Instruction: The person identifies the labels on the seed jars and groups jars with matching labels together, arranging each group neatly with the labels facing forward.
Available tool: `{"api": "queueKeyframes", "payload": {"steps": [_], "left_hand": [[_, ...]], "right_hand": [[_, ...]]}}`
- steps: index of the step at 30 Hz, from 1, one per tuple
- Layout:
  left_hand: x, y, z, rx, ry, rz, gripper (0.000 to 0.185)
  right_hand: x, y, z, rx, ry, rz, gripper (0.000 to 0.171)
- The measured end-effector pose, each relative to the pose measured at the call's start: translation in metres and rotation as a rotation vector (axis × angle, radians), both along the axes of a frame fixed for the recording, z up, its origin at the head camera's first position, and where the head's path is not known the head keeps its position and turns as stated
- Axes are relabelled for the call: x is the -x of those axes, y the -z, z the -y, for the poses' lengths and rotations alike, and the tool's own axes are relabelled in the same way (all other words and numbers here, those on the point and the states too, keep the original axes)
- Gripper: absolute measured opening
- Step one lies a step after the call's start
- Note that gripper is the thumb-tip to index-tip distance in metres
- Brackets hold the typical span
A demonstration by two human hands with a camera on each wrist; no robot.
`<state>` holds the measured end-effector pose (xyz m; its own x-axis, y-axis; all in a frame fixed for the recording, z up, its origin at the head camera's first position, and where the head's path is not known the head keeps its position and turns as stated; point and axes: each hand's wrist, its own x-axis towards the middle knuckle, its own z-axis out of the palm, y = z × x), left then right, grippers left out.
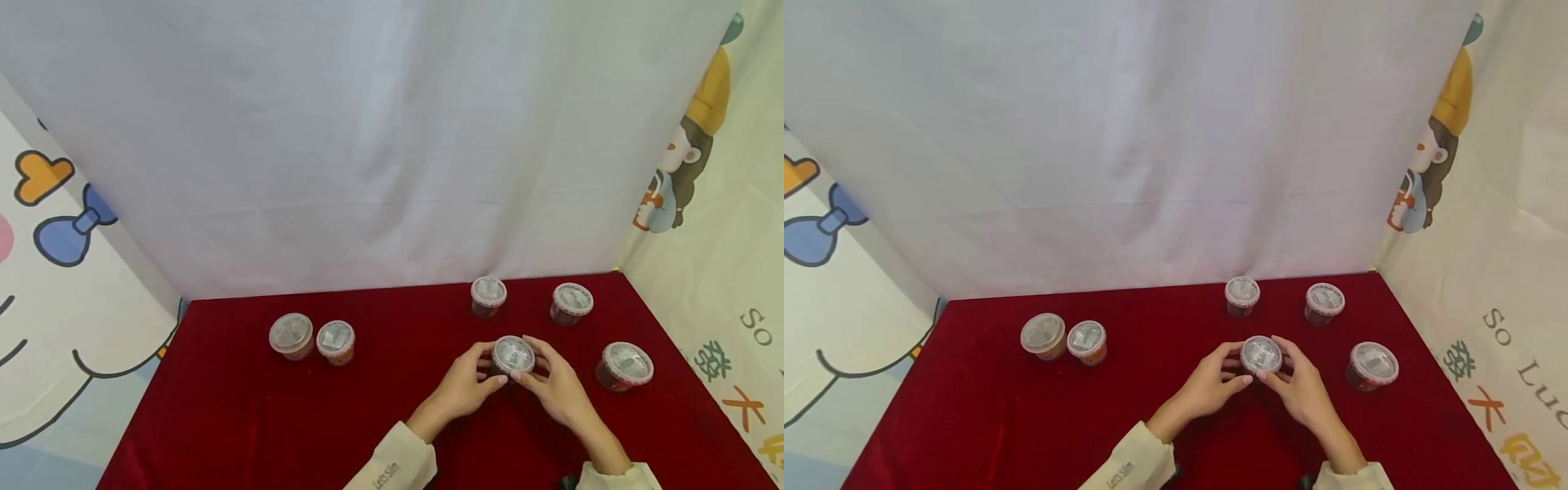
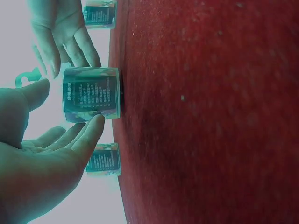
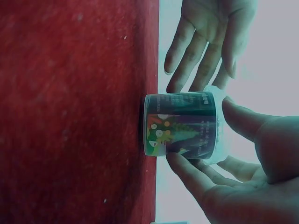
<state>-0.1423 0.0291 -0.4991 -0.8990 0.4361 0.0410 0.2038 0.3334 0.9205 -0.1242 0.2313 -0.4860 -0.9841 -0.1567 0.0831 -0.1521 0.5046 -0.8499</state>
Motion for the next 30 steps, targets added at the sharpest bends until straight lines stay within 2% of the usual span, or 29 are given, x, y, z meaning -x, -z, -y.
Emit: {"api": "queueKeyframes", "payload": {"steps": [10,17,23,27,30], "left_hand": [[0.001,-0.01,0.023,-0.034,0.001,-0.019,0.04],[0.002,-0.011,0.036,-0.076,-0.001,-0.01,0.037],[0.004,-0.011,0.049,-0.071,0.031,-0.009,0.052],[0.006,-0.012,0.057,-0.082,0.078,0.027,0.066],[0.006,-0.012,0.062,-0.102,0.087,0.049,0.067]], "right_hand": [[0.002,-0.008,0.01,0.085,-0.09,-0.024,0.065],[0.002,-0.014,0.018,0.129,-0.159,0.0,0.064],[0.004,-0.016,0.022,0.163,-0.248,0.053,0.065],[0.005,-0.017,0.025,0.173,-0.294,0.052,0.066],[0.005,-0.018,0.028,0.18,-0.309,0.04,0.068]]}}
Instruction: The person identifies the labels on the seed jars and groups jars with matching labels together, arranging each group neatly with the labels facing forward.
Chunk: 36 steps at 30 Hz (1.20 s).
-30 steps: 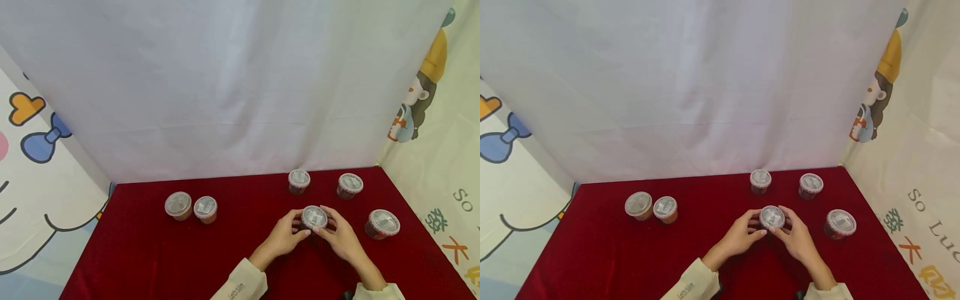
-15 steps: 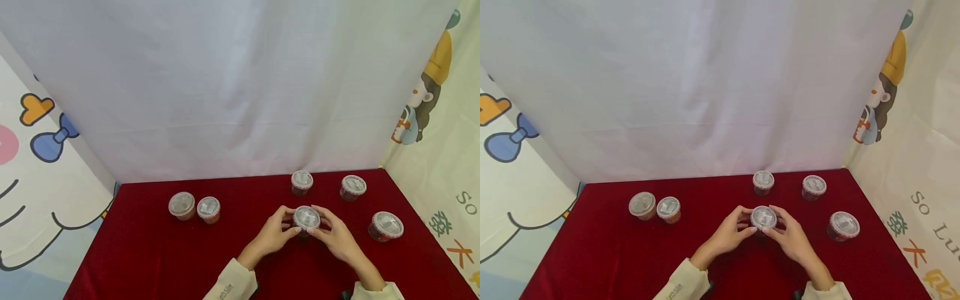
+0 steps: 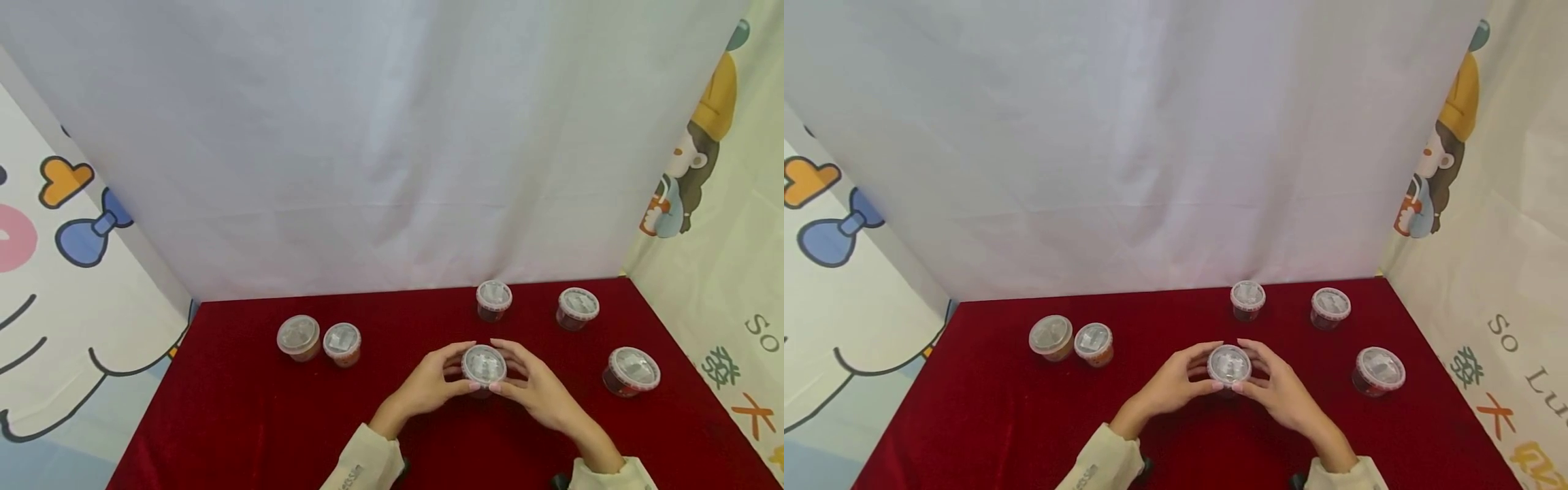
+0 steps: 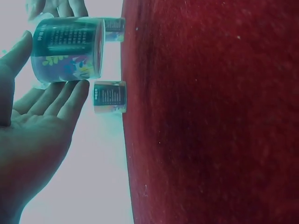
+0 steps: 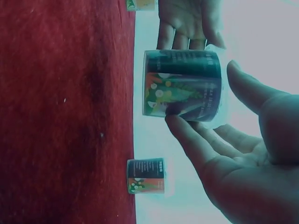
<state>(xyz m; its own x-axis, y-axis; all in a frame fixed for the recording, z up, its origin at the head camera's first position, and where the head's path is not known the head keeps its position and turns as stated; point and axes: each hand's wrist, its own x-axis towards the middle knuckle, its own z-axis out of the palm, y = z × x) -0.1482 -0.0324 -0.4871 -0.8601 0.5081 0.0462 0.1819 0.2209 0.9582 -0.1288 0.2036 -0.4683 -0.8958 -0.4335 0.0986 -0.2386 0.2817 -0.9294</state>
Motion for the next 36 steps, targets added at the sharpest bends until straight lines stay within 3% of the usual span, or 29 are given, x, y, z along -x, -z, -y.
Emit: {"api": "queueKeyframes", "payload": {"steps": [13,21,31,36], "left_hand": [[-0.003,0.003,0.013,-0.152,-0.168,-0.01,0.056],[-0.001,0.001,0.021,-0.221,-0.237,0.064,0.052],[0.0,-0.004,0.035,-0.189,-0.171,0.126,0.047],[0.0,-0.006,0.04,-0.176,-0.164,0.123,0.044]], "right_hand": [[0.001,0.004,0.025,0.059,0.055,-0.023,0.058],[0.006,0.006,0.04,0.086,0.079,0.035,0.055],[0.01,0.005,0.043,0.139,0.029,0.175,0.058],[0.012,0.003,0.045,0.149,0.003,0.186,0.058]]}}
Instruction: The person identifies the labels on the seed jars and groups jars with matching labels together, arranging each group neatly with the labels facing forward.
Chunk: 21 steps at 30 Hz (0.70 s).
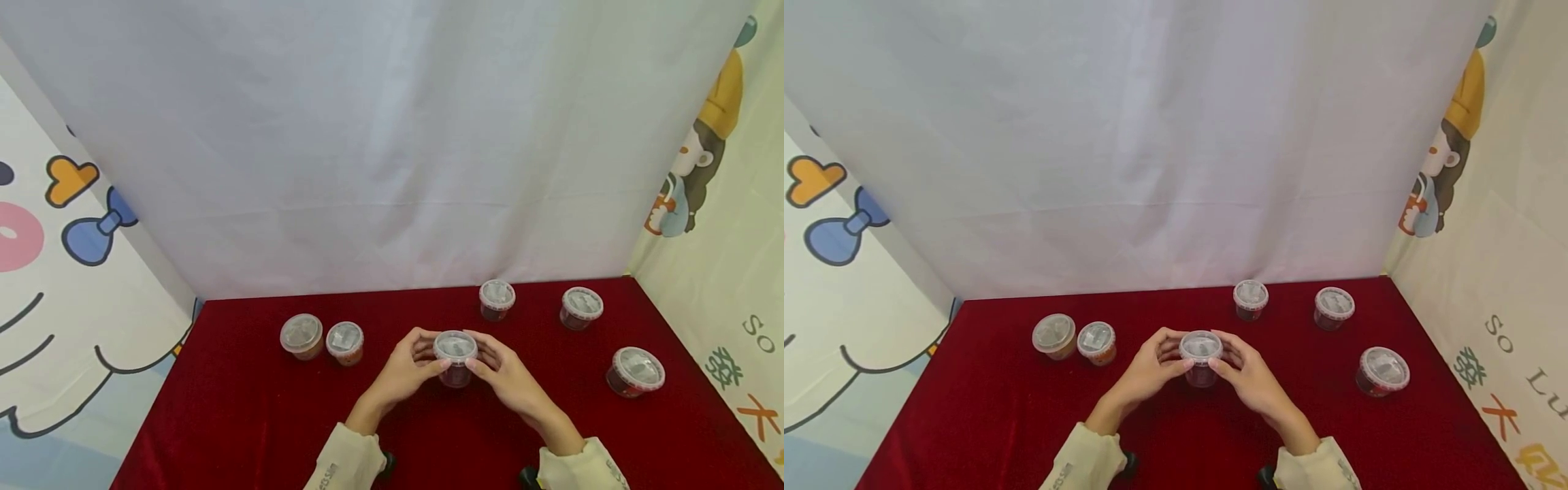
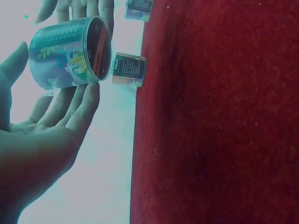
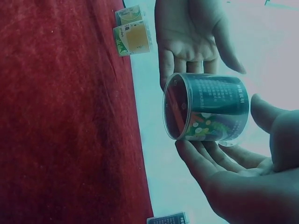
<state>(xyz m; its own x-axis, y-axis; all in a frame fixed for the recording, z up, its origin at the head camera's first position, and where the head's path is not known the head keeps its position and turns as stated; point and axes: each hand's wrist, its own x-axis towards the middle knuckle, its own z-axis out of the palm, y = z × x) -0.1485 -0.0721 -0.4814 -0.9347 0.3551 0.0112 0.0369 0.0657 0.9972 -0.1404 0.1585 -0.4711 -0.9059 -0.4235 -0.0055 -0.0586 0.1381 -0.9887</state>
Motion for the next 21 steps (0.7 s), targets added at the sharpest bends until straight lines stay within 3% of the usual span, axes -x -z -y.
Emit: {"api": "queueKeyframes", "payload": {"steps": [12,15,21], "left_hand": [[0.001,-0.001,0.0,0.032,-0.127,-0.01,0.044],[0.0,-0.001,0.001,0.039,-0.122,-0.001,0.046],[0.0,0.0,0.006,0.044,-0.047,0.012,0.052]], "right_hand": [[-0.001,-0.001,0.017,-0.032,0.082,0.018,0.058],[-0.001,-0.001,0.019,-0.029,0.057,0.015,0.057],[0.002,-0.002,0.02,-0.015,0.017,0.01,0.059]]}}
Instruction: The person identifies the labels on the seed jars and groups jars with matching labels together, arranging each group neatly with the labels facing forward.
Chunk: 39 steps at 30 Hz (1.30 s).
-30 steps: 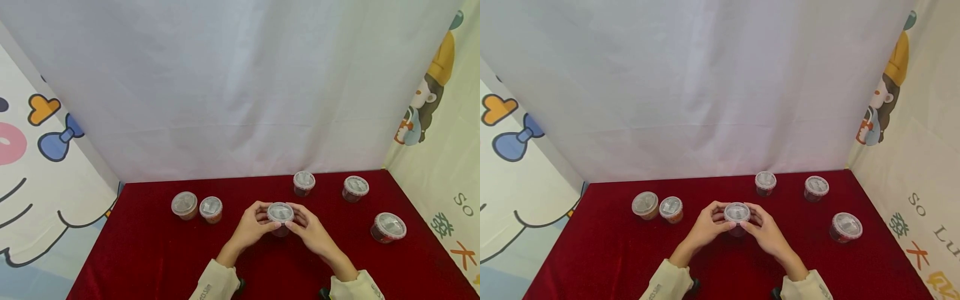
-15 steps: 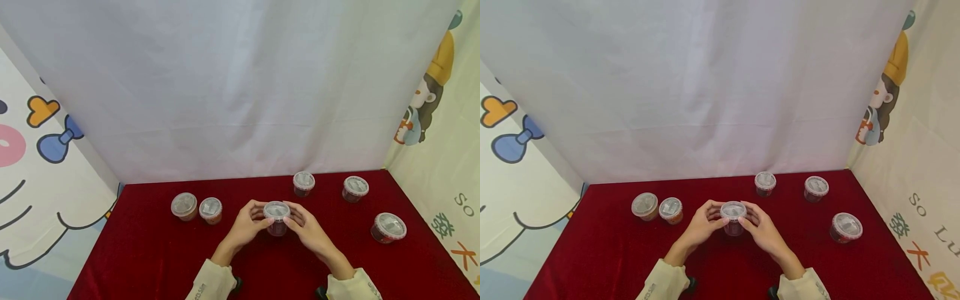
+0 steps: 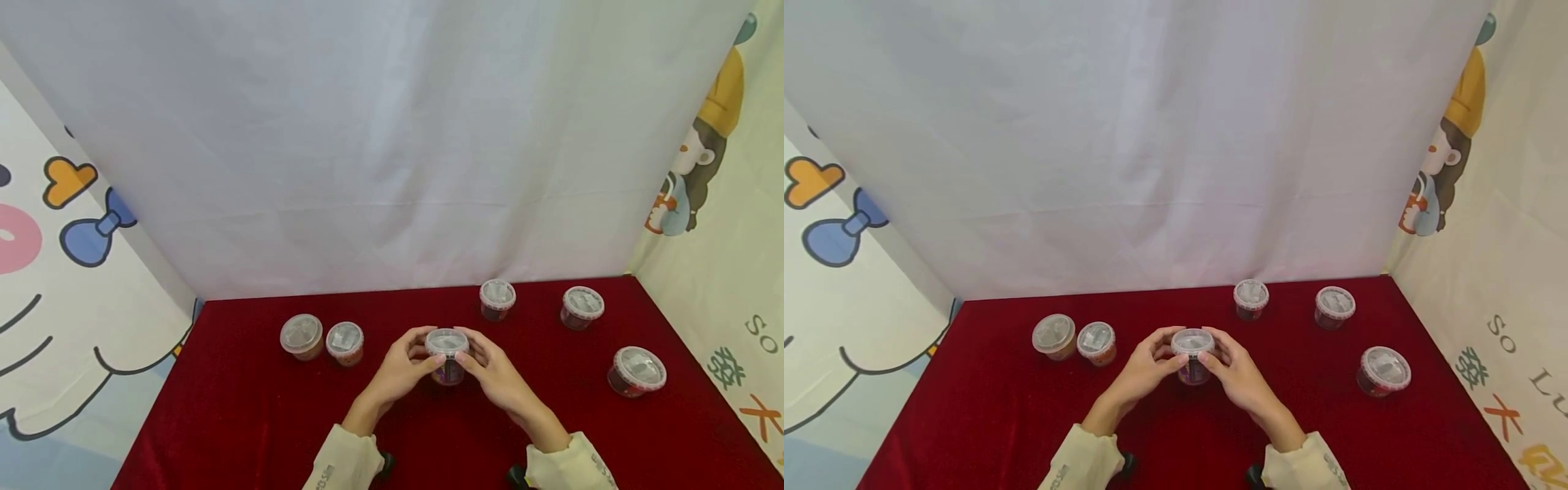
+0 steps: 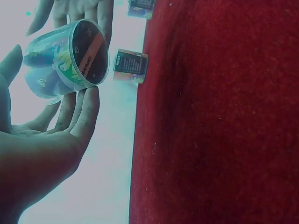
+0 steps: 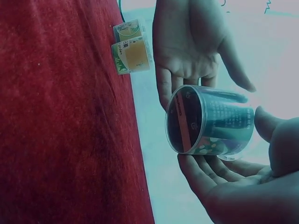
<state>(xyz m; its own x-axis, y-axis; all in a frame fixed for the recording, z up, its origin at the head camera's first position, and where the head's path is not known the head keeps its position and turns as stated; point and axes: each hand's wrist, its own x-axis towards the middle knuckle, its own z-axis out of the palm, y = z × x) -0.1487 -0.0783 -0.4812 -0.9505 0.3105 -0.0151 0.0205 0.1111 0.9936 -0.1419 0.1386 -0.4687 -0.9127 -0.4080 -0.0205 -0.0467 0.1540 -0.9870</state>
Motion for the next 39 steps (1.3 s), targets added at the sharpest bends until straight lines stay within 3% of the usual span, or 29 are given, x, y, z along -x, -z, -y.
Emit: {"api": "queueKeyframes", "payload": {"steps": [5,16,27,33,39], "left_hand": [[0.0,0.001,0.002,0.015,-0.005,-0.022,0.05],[-0.001,0.0,0.001,0.001,-0.117,0.0,0.05],[-0.003,-0.002,0.009,-0.008,-0.041,-0.004,0.055],[-0.004,-0.004,0.01,0.018,-0.102,-0.025,0.049],[-0.006,-0.008,0.009,0.042,-0.167,0.012,0.05]], "right_hand": [[0.0,-0.001,0.002,0.0,0.008,0.01,0.058],[0.0,-0.002,0.014,0.009,0.063,0.056,0.058],[0.002,-0.006,0.016,0.029,-0.004,0.03,0.056],[0.001,-0.007,0.019,0.027,0.022,0.053,0.057],[0.002,-0.007,0.024,0.019,0.052,0.074,0.056]]}}
